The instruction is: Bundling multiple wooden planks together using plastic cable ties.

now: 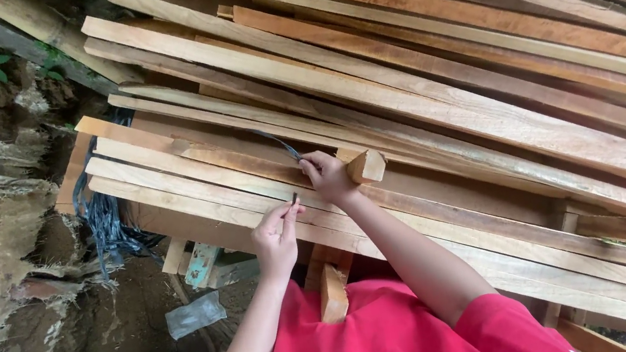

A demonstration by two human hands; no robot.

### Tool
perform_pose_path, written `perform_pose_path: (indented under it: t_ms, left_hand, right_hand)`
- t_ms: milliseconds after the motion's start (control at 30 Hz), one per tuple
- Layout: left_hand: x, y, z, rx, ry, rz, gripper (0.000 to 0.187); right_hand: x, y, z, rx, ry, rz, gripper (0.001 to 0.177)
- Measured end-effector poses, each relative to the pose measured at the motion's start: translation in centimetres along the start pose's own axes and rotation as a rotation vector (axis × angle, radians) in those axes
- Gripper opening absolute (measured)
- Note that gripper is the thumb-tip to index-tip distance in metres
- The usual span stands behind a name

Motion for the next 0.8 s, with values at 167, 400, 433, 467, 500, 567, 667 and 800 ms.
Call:
perform_pose_path:
  t_ms: [167, 400, 433, 467, 500, 567, 667, 800]
  left_hand:
    - [-0.9, -1.3, 2.8, 0.0, -0.016, 0.009, 0.011]
    - [-0.9, 2.3, 4.4, -0.037, -0.025, 0.045, 0.01]
    - [-1.1, 2.2, 4.5, -0.039, -0.028, 0.045, 0.01]
    - [-1.0, 2.2, 4.3, -0.052, -0.02, 0.038, 0.009]
    - [-0.9, 2.1, 4.1, -0.065, -0.011, 0.03, 0.009]
    - [-1.1, 2.5, 4.8, -0.089, -0.028, 0.043, 0.009]
    - [-3.5, -1.5, 7.1, -0.164, -0.082, 0.11, 0.009]
    - [-6.4, -5.1, 10.9, -0.3, -0.136, 0.388, 0.012]
  right_hand:
    - [-0.5, 1.2, -0.2, -0.099, -0.018, 0.117, 0.012]
    - [0.6, -0.7, -0.2, -0.045, -0.041, -0.001, 0.012]
    - [0.9, -0.9, 0.0, -0.046, -0.038, -0.001, 0.012]
    - [1.0, -1.2, -0.1, -0.036, -0.036, 0.009, 0.012]
    - [1.1, -1.5, -0.2, -0.027, -0.034, 0.018, 0.013]
    - [0.7, -1.5, -0.1, -0.025, -0.029, 0.06, 0.013]
    - [0.5, -2.5, -0.5, 0.005, -0.043, 0.086, 0.017]
    - [-1.1, -1.6, -0.9, 0.118, -0.074, 0.089, 0.018]
Point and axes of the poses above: each hand's wrist, its own z-axis towards the middle knuckle, its own x-axis out of the back of the hand, y = z × x, the point moved 8 cm from there along z, towards the middle knuckle, and after that the axes turned 5 degrees about z, right-handed, at the moved point
